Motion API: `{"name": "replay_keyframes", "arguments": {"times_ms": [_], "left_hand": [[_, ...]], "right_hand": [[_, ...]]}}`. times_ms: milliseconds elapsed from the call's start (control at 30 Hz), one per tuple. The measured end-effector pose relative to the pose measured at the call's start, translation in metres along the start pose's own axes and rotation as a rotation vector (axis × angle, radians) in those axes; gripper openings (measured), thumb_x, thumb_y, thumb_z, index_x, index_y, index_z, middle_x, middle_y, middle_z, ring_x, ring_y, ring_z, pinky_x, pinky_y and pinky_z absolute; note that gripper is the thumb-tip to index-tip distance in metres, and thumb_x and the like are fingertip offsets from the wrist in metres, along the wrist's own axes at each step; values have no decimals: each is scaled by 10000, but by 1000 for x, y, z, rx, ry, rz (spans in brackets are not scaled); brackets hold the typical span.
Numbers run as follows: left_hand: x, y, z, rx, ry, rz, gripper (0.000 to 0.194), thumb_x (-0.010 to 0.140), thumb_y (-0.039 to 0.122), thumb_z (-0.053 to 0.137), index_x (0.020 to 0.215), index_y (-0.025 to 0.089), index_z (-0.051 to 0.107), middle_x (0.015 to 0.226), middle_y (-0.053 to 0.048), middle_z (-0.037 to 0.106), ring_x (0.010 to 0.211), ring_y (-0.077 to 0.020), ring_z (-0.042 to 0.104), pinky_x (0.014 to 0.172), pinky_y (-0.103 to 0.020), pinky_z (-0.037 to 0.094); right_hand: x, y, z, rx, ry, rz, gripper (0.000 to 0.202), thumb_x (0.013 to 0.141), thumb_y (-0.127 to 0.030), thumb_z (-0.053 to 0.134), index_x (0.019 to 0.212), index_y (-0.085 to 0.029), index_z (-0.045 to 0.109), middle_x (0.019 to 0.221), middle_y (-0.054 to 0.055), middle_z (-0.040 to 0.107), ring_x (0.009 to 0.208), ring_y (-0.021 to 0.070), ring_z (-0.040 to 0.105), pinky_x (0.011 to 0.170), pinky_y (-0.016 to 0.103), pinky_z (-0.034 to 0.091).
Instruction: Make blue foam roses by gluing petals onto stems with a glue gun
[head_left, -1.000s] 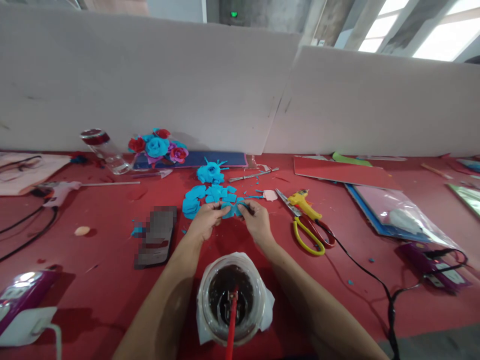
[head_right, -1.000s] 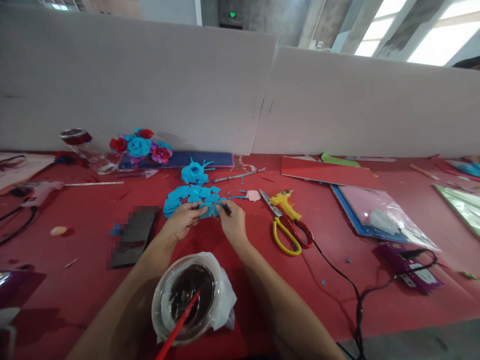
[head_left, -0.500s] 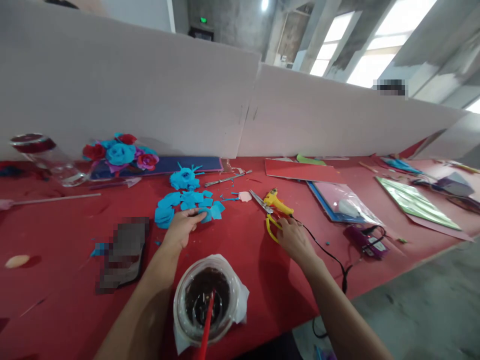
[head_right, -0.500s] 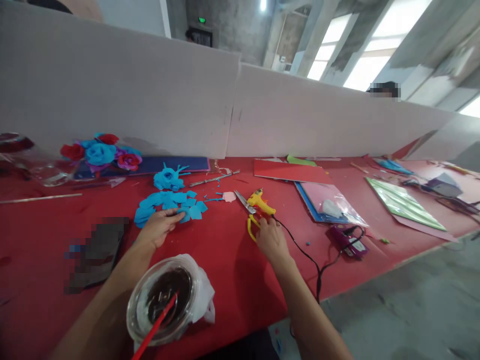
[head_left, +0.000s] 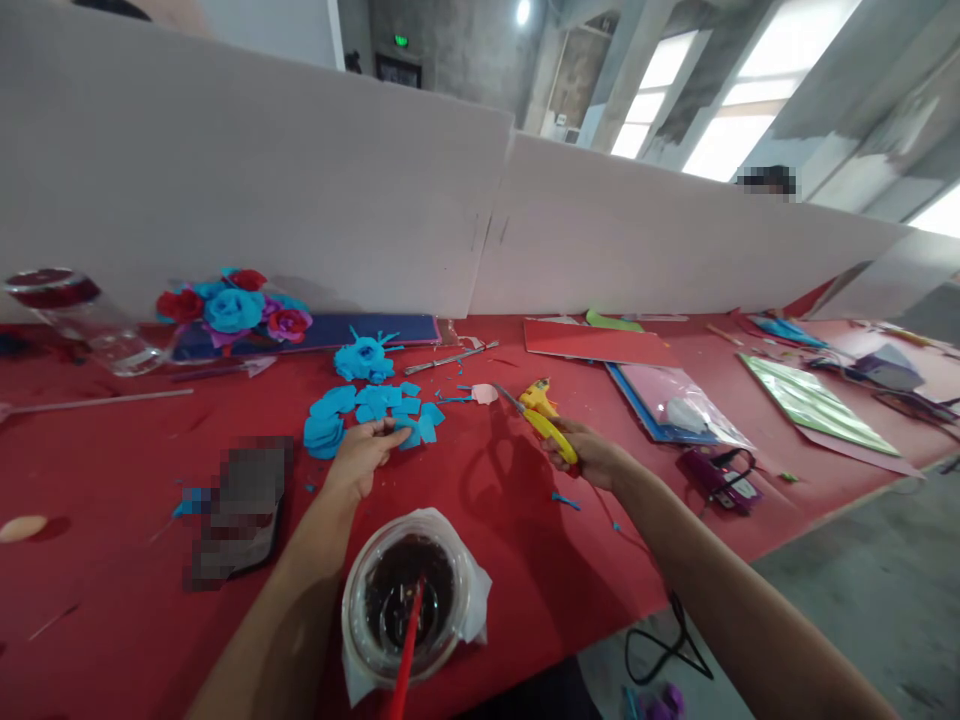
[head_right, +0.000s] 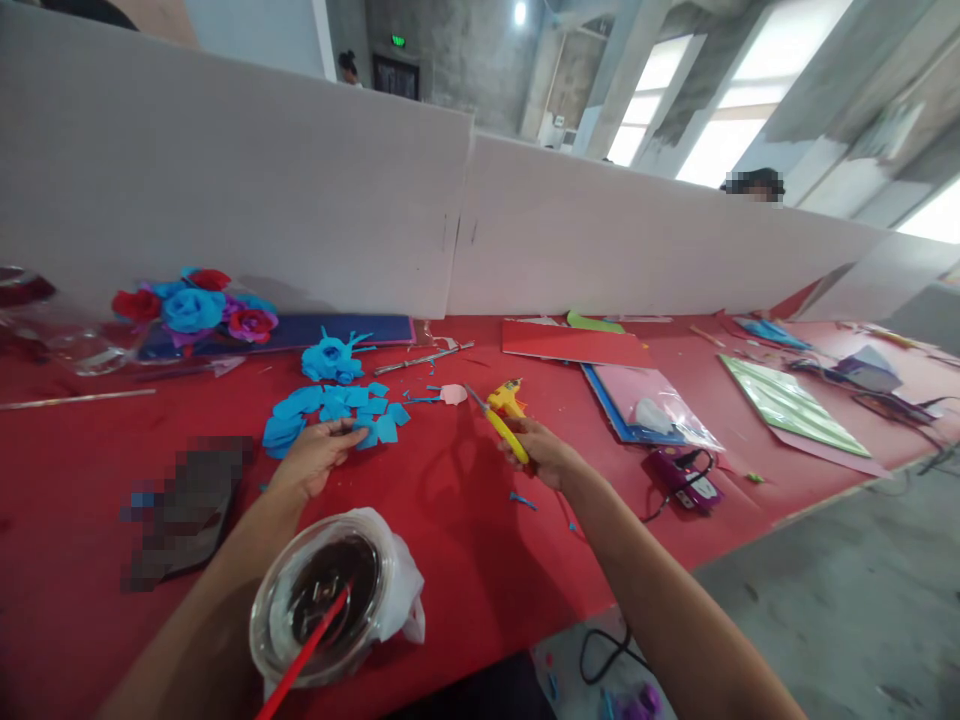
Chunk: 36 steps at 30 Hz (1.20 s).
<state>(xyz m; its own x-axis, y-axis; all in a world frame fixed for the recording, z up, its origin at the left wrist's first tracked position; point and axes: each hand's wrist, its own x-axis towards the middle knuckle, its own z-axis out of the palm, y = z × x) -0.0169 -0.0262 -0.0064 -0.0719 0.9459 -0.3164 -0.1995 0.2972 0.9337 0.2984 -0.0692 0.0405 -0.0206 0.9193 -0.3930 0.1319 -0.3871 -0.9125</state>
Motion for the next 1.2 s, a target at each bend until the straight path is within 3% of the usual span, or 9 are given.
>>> {"name": "replay_keyframes", "arguments": {"times_ms": [133,267,467,600,767,1200], "left_hand": [[0,1,-1,-59,64,28,500,341,368,886,712,129,650,512,63,513,370,-4,256,389,-201,139],[1,2,-3,-107,114,41,492,364,381,874,718,137,635,434,99,420,353,-9,221,387,-204,124],[2,2,-2,-181,160,119,446,390,378,863,672,141,612,459,91,444,355,-5,252,386,-203,144],[1,2,1,-226,140,114,438,384,360,870,648,144,595,453,93,435,352,-4,258,381,-203,138],[-3,6,6,-242,95,67,457,343,337,881,639,136,596,461,87,450,349,5,240,378,-201,116],[-4,4,13,-255,54,48,425,397,308,873,666,137,591,510,85,488,337,1,248,378,-224,119]], "right_hand": [[-21,0,22,205,-120,25,371,668,-397,761,863,-209,507,573,-91,424,408,35,332,376,164,207],[-48,4,47,351,-213,115,468,677,-573,730,863,-198,521,685,-37,504,481,50,404,372,157,237],[-67,1,70,226,-409,214,568,705,-675,659,1007,-207,547,792,11,562,601,100,549,401,166,333],[-64,-5,80,168,-472,213,595,669,-724,649,918,-198,529,717,-11,542,501,73,500,366,159,314],[-55,-5,89,203,-443,193,550,718,-715,612,885,-200,516,726,-21,511,493,47,432,351,132,265],[-44,1,104,157,-381,150,583,671,-721,649,943,-241,459,677,-80,451,406,23,369,312,130,174]]}}
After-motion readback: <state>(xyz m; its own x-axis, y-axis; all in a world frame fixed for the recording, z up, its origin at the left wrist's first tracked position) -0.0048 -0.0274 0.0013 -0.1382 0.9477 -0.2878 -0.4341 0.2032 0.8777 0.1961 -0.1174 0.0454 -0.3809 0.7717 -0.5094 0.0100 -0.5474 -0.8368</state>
